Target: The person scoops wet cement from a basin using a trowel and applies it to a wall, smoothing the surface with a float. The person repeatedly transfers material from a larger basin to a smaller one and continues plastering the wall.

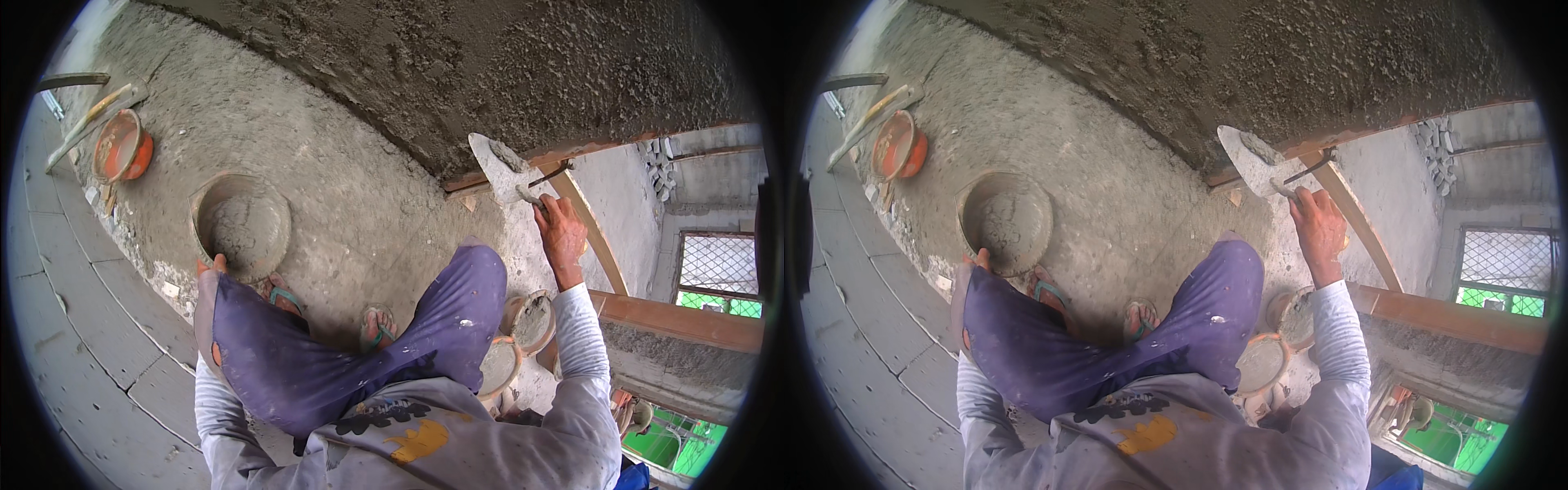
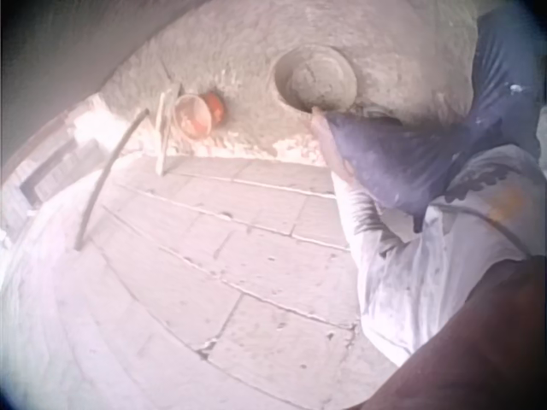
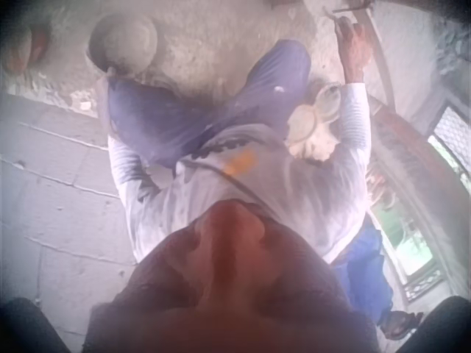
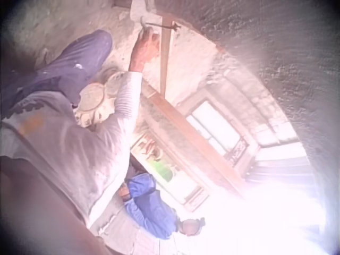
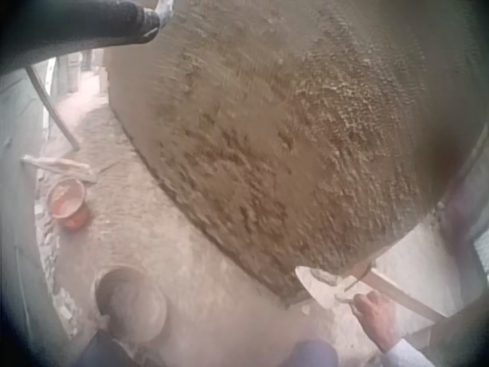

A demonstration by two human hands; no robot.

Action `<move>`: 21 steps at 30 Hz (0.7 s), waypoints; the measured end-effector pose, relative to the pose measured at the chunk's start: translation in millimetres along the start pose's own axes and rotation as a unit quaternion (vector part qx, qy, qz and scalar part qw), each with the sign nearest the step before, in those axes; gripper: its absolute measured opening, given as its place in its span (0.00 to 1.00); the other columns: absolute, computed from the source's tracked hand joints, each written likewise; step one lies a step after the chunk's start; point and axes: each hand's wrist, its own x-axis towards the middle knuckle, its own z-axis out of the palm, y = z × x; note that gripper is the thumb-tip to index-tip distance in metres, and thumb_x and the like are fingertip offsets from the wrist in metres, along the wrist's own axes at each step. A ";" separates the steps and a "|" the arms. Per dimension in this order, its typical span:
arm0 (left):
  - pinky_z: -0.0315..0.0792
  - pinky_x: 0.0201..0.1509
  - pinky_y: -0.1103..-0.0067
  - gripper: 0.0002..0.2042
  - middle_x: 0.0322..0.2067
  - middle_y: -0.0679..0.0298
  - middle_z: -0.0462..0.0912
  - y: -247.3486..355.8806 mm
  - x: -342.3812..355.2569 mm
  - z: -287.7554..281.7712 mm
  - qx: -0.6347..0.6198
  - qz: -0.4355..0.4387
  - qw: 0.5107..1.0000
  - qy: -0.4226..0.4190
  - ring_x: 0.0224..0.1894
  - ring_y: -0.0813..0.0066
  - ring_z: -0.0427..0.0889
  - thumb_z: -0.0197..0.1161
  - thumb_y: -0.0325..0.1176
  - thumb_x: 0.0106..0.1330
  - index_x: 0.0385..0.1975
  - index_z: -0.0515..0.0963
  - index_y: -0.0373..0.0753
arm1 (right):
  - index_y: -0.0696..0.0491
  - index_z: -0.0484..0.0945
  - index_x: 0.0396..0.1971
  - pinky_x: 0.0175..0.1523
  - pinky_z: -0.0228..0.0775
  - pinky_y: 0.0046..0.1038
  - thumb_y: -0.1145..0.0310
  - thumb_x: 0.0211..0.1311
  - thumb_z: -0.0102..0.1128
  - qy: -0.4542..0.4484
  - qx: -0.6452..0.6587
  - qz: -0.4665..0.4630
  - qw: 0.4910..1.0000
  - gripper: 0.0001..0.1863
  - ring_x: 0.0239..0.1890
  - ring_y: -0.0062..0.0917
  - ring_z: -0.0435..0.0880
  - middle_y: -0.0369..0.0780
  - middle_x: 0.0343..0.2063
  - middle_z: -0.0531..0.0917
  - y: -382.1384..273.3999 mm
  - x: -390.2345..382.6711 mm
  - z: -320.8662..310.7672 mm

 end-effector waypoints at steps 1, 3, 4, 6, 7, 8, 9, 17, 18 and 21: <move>0.69 0.70 0.70 0.33 0.66 0.49 0.80 -19.2 13.3 4.5 0.003 0.027 0.999 0.025 0.64 0.58 0.80 0.68 0.33 0.71 0.75 0.69 0.32 | 0.44 0.87 0.49 0.39 0.80 0.38 0.59 0.66 0.76 -0.003 0.026 0.000 1.000 0.14 0.35 0.38 0.89 0.38 0.34 0.85 -13.7 9.3 -17.3; 0.68 0.72 0.69 0.33 0.68 0.46 0.79 -34.4 28.7 16.2 0.020 0.054 0.996 0.070 0.67 0.55 0.79 0.68 0.34 0.70 0.74 0.69 0.30 | 0.45 0.88 0.48 0.39 0.80 0.36 0.61 0.65 0.78 -0.010 0.077 0.005 0.997 0.14 0.36 0.38 0.89 0.38 0.35 0.85 -51.4 25.6 -49.1; 0.68 0.74 0.68 0.34 0.69 0.44 0.77 -12.6 20.8 24.7 0.048 0.033 0.995 0.080 0.69 0.53 0.78 0.68 0.35 0.69 0.74 0.69 0.29 | 0.48 0.89 0.48 0.39 0.80 0.35 0.62 0.64 0.78 -0.026 0.126 0.001 0.992 0.14 0.34 0.31 0.89 0.37 0.34 0.86 -67.5 29.1 -65.7; 0.67 0.76 0.66 0.36 0.71 0.42 0.75 -45.4 44.0 28.2 -0.028 0.059 0.990 0.126 0.71 0.50 0.77 0.69 0.34 0.69 0.75 0.67 0.27 | 0.50 0.88 0.48 0.39 0.81 0.34 0.61 0.65 0.78 -0.094 0.349 -0.053 0.931 0.15 0.33 0.27 0.88 0.37 0.34 0.87 -100.3 46.5 -74.2; 0.66 0.76 0.65 0.37 0.72 0.41 0.74 -75.8 60.0 28.9 -0.069 0.067 0.983 0.157 0.71 0.49 0.76 0.69 0.34 0.68 0.76 0.66 0.26 | 0.51 0.88 0.48 0.38 0.81 0.34 0.61 0.66 0.78 -0.128 0.453 -0.091 0.878 0.15 0.33 0.25 0.88 0.36 0.34 0.87 -118.0 59.7 -78.7; 0.67 0.75 0.69 0.38 0.72 0.43 0.73 -107.9 72.8 29.4 -0.177 0.085 0.967 0.163 0.71 0.53 0.76 0.68 0.31 0.67 0.77 0.65 0.27 | 0.52 0.88 0.47 0.38 0.81 0.34 0.59 0.68 0.77 -0.217 0.499 -0.099 0.833 0.15 0.33 0.24 0.87 0.36 0.35 0.88 -133.8 72.8 -83.9; 0.67 0.75 0.70 0.38 0.73 0.44 0.73 -106.8 75.2 34.6 -0.186 0.083 0.969 0.140 0.70 0.54 0.76 0.67 0.30 0.66 0.78 0.64 0.27 | 0.53 0.87 0.47 0.37 0.81 0.33 0.58 0.70 0.75 -0.300 0.531 -0.092 0.787 0.15 0.33 0.23 0.87 0.36 0.36 0.88 -144.2 79.7 -89.2; 0.62 0.78 0.70 0.40 0.76 0.48 0.69 2.4 11.5 45.9 -0.268 0.182 0.945 0.046 0.79 0.57 0.64 0.57 0.22 0.63 0.82 0.62 0.38 | 0.55 0.80 0.52 0.38 0.78 0.46 0.50 0.75 0.67 -0.132 0.305 -0.109 0.937 0.23 0.37 0.50 0.88 0.53 0.35 0.87 -190.7 183.6 -29.3; 0.58 0.81 0.68 0.40 0.78 0.48 0.67 14.2 2.8 42.3 -0.230 0.182 0.955 0.053 0.82 0.54 0.57 0.56 0.22 0.63 0.82 0.62 0.38 | 0.55 0.79 0.54 0.40 0.78 0.47 0.51 0.75 0.67 -0.153 0.311 -0.129 0.929 0.23 0.39 0.50 0.88 0.53 0.36 0.87 -204.4 167.4 -38.1; 0.46 0.87 0.62 0.40 0.83 0.54 0.60 38.0 -18.4 27.4 -0.147 0.239 0.959 0.046 0.87 0.45 0.45 0.57 0.22 0.63 0.82 0.63 0.41 | 0.53 0.78 0.60 0.48 0.78 0.47 0.58 0.70 0.70 -0.235 0.348 -0.217 0.881 0.24 0.44 0.52 0.88 0.50 0.44 0.86 -224.0 108.6 3.7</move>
